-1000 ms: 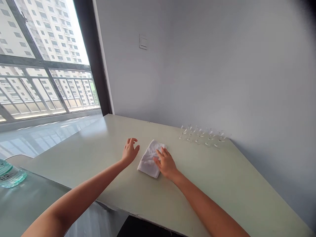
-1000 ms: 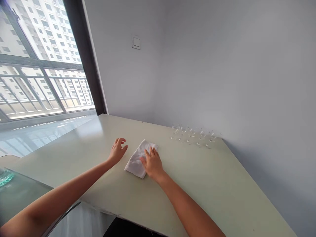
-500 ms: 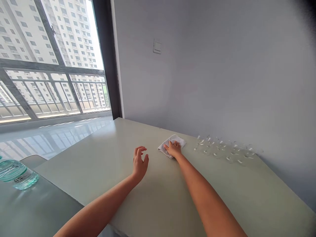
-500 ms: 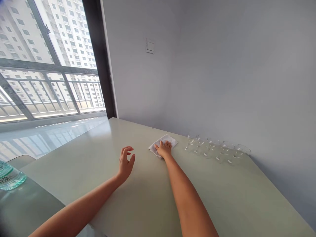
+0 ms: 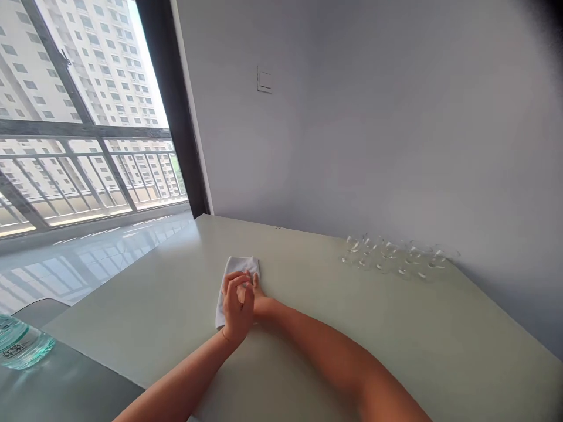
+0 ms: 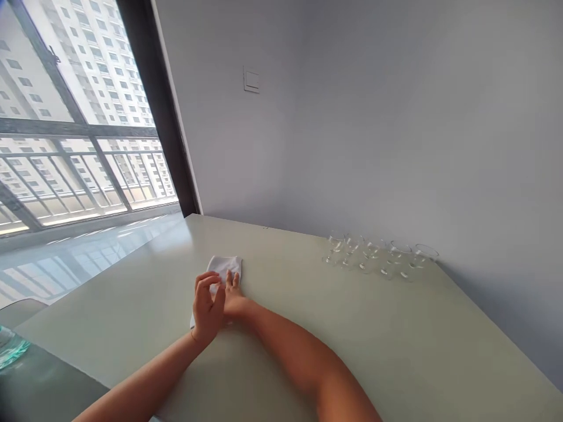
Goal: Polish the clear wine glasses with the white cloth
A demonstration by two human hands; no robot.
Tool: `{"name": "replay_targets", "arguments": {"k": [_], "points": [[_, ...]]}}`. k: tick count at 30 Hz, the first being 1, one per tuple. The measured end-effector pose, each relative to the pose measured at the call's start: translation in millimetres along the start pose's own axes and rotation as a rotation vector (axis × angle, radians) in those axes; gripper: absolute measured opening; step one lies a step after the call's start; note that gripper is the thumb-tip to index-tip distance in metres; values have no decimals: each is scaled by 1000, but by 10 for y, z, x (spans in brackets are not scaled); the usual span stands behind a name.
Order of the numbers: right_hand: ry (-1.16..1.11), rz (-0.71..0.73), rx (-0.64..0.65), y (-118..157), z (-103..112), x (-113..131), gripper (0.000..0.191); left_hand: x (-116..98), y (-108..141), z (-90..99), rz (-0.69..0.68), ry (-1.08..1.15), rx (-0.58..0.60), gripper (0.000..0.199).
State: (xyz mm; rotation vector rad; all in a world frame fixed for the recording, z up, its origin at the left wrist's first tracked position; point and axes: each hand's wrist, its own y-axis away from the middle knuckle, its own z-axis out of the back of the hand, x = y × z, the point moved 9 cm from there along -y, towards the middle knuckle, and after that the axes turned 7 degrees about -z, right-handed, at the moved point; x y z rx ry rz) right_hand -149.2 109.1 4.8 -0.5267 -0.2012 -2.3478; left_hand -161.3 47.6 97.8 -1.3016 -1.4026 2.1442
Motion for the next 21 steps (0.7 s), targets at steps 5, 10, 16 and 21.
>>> {"name": "replay_targets", "arguments": {"k": [5, 10, 16, 21], "points": [[121, 57, 60, 1048, 105, -182, 62, 207, 9, -23, 123, -32, 13, 14], [148, -241, 54, 1948, 518, -1115, 63, 310, 57, -137, 147, -81, 74, 14], [322, -883, -24, 3351, 1200, -2703, 62, 412, 134, -251, 199, -132, 166, 13], [426, -1332, -128, 4556, 1476, -3258, 63, 510, 193, -289, 274, -151, 224, 13]]}}
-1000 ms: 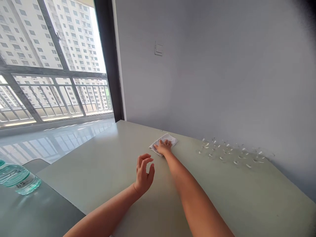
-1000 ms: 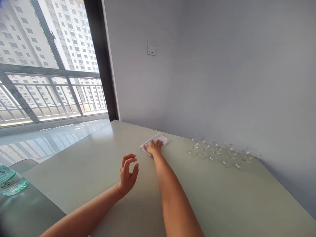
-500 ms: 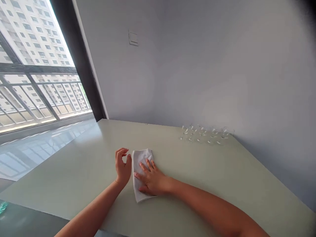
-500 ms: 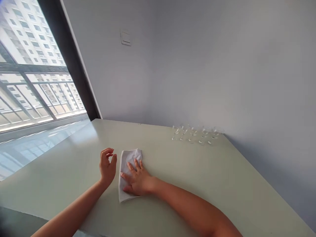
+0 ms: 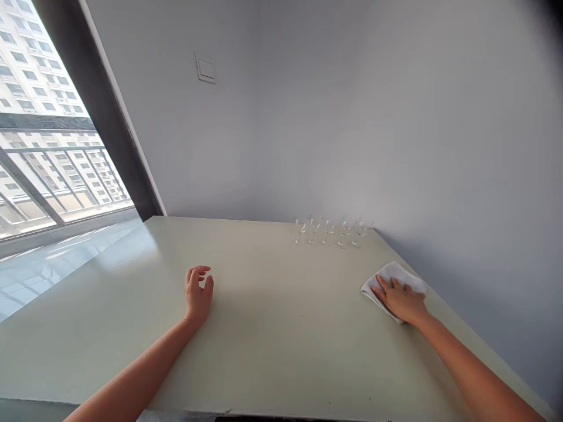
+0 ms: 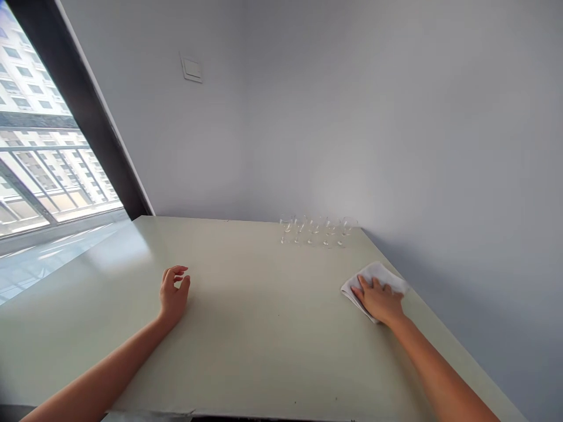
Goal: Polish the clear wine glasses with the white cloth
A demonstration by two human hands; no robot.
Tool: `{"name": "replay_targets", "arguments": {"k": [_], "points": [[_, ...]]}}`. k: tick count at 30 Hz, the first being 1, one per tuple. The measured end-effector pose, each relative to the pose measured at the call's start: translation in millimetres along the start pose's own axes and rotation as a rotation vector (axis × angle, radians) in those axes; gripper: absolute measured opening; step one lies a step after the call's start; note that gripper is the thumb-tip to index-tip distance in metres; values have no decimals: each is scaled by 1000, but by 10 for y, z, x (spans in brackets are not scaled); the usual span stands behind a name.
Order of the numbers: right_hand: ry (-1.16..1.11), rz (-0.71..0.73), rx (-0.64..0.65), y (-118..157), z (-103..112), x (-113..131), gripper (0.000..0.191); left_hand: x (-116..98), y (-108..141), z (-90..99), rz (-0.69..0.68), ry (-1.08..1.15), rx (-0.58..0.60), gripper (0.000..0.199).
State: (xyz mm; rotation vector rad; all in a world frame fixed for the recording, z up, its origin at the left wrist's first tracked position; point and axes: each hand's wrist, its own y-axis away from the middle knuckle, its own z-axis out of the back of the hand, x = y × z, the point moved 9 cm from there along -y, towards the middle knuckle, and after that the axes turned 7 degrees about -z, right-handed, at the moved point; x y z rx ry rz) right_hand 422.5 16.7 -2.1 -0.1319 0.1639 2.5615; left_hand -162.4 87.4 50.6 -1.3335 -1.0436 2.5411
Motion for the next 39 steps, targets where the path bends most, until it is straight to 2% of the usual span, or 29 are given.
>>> {"name": "replay_targets", "arguments": {"k": [2, 4, 6, 8, 11, 13, 15, 17, 19, 23, 27, 31, 35, 39], "points": [[11, -2, 0, 138, -39, -87, 62, 22, -18, -106, -4, -15, 72, 13], [-2, 122, -1, 364, -29, 109, 63, -7, -61, -321, -34, -29, 195, 15], [-69, 309, 7, 646, 33, 490, 64, -81, -117, -636, -47, -36, 343, 17], [-168, 486, 13, 935, 144, 940, 64, -181, -175, -1017, -4, -15, 478, 20], [-339, 756, -44, 1343, 390, 1649, 48, -381, -254, -1643, 109, 67, 600, 24], [-446, 844, -51, 1517, 483, 2041, 41, -530, -305, -2060, 145, 99, 632, 24], [-558, 871, -69, 1606, 528, 2327, 37, -632, -330, -2462, 194, 134, 663, 24], [-664, 855, -110, 1620, 541, 2473, 29, -701, -353, -2801, 234, 162, 671, 28], [-736, 828, -104, 1581, 502, 2506, 23, -749, -374, -3066, 265, 183, 664, 37], [-796, 889, 47, 1517, 404, 2431, 27, -857, -396, -3416, 279, 207, 662, 51], [-820, 977, 151, 1524, 387, 2363, 36, -942, -401, -3572, 262, 198, 678, 35], [-806, 981, 156, 1531, 361, 2373, 34, -866, -440, -3526, 265, 170, 667, 21], [-802, 990, 150, 1540, 346, 2400, 30, -542, -582, -3212, 297, 127, 601, 20], [-794, 999, 133, 1536, 343, 2413, 29, -38, -827, -2621, 330, 62, 483, 20]]}}
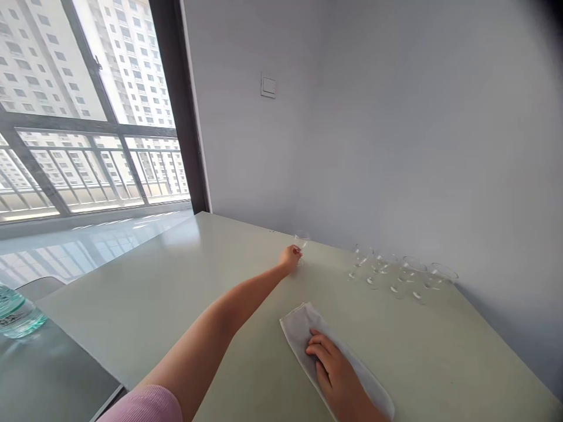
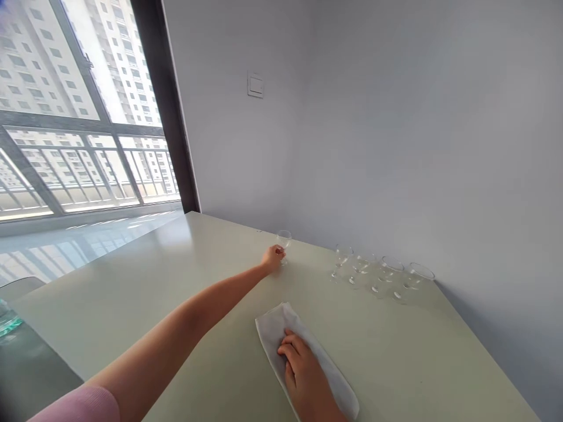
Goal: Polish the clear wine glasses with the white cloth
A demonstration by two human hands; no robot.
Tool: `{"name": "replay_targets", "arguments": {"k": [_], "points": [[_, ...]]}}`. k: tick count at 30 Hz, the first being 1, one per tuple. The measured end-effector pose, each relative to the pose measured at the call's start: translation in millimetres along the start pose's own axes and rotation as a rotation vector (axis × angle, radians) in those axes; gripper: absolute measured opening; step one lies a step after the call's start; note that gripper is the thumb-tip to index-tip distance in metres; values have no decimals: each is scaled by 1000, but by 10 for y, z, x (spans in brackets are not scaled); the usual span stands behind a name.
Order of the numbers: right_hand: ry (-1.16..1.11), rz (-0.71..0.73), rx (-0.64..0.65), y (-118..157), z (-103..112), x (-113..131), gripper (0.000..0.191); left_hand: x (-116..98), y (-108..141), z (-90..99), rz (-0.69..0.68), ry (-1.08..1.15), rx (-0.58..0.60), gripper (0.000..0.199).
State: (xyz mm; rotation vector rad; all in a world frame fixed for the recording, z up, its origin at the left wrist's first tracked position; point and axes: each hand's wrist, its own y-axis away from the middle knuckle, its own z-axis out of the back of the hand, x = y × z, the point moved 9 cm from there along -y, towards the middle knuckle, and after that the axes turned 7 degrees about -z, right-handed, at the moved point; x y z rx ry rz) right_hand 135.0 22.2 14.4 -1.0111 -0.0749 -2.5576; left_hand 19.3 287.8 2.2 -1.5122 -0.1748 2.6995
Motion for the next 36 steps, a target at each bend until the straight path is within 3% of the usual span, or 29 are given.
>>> {"name": "replay_targets", "arguments": {"k": [7, 11, 15, 18, 21, 24, 26, 28, 33, 36], "points": [[48, 34, -22, -8, -34, -45, 26, 765, -57, 1454, 102, -94, -261, 19], [56, 43, -25, -27, -46, -81, 25, 1044, -62, 2076, 147, -121, -383, 17], [82, 60, -21, -39, -57, -99, 24, 1162, -68, 2410, 179, -105, -464, 13], [86, 68, -24, -42, -61, -105, 26, 1162, 19, 2525, 198, -85, -533, 15], [83, 64, -23, -36, -69, -84, 26, 1088, 248, 2554, 221, -79, -661, 30], [70, 40, -45, -26, -46, -32, 26, 864, 429, 2338, 173, -70, -711, 36], [51, 29, -64, -22, -14, 17, 27, 618, 417, 1976, 89, -51, -616, 33], [27, 18, -80, -21, 26, 57, 28, 327, 335, 1434, 1, -19, -430, 26], [-5, -11, -83, -8, 77, 76, 28, -332, 240, -216, -75, 104, 112, 22], [11, -18, -93, 6, 78, 58, 27, -625, 286, -931, -71, 159, 264, 38]]}}
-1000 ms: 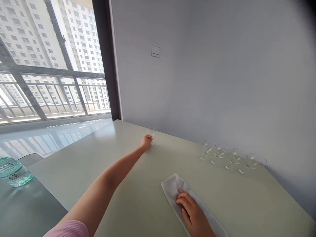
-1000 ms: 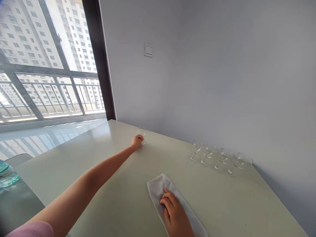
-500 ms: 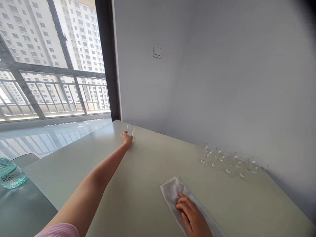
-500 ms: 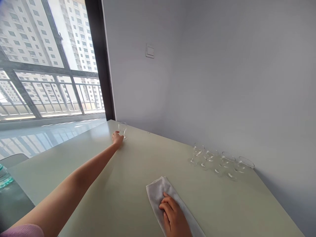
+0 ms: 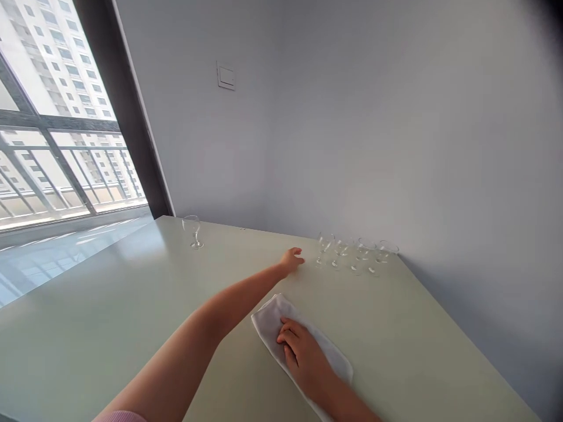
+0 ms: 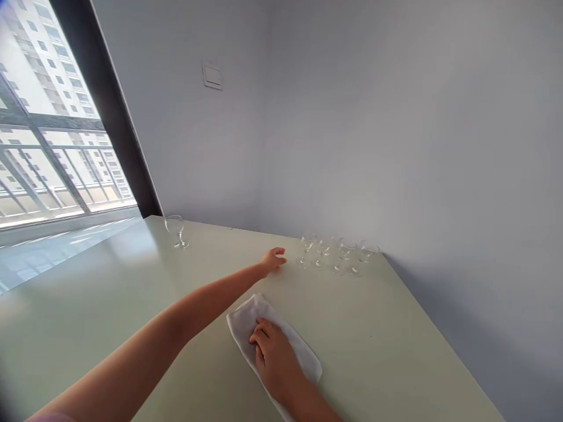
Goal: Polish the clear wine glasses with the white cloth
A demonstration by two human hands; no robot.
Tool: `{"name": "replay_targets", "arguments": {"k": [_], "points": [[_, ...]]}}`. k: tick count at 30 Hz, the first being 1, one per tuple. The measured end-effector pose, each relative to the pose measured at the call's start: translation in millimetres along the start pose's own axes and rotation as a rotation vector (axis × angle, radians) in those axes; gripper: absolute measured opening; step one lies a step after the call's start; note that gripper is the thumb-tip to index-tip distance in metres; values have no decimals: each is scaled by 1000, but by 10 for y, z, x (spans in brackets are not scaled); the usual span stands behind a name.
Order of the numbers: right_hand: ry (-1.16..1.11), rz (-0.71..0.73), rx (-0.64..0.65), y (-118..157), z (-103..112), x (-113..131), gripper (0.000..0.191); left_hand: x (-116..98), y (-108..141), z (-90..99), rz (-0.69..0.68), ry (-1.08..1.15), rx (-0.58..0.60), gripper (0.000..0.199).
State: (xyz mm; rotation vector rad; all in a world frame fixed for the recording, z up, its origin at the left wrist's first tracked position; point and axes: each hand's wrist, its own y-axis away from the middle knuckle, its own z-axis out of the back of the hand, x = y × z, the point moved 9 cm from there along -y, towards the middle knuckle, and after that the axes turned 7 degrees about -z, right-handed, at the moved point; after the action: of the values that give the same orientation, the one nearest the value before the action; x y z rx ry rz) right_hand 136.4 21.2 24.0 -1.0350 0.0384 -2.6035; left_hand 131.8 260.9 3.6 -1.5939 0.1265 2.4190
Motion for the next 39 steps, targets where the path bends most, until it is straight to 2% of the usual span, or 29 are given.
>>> {"name": "replay_targets", "arguments": {"k": [3, 6, 9, 12, 14, 17, 19, 25, 27, 29, 31, 33, 39], "points": [[25, 18, -34, 12, 18, 8, 30, -159, -93, -469, -7, 27, 59, 55], [40, 54, -54, 24, 42, 42, 32, -276, -153, -737, -21, 26, 73, 53], [40, 69, -64, 29, 62, 46, 33, -306, -183, -826, -29, 6, 55, 35], [30, 54, -73, 22, 68, 11, 32, -235, -168, -708, -38, -20, 23, 23], [21, 44, -66, 14, 63, -5, 29, -136, -122, -484, -44, -35, -14, 19], [14, 38, -30, 4, 44, 7, 27, 88, 16, 69, -36, -58, -95, 18], [20, 42, -2, 1, 28, 25, 27, 273, 160, 548, -21, -72, -160, 17], [61, 67, 21, 5, -39, -19, 23, 888, 754, 2139, 63, -95, -410, 10], [74, 65, 20, 3, -65, -64, 22, 1065, 934, 2597, 91, -95, -496, 8], [85, 61, 18, -1, -86, -100, 21, 1209, 1067, 2961, 116, -82, -570, 7], [92, 56, 15, -6, -100, -123, 20, 1313, 1147, 3220, 136, -59, -627, 9], [95, 49, 13, -11, -107, -131, 20, 1373, 1179, 3377, 151, -37, -665, 11], [97, 32, 9, -9, -76, -99, 20, 1358, 1205, 3516, 184, -6, -739, 9]]}}
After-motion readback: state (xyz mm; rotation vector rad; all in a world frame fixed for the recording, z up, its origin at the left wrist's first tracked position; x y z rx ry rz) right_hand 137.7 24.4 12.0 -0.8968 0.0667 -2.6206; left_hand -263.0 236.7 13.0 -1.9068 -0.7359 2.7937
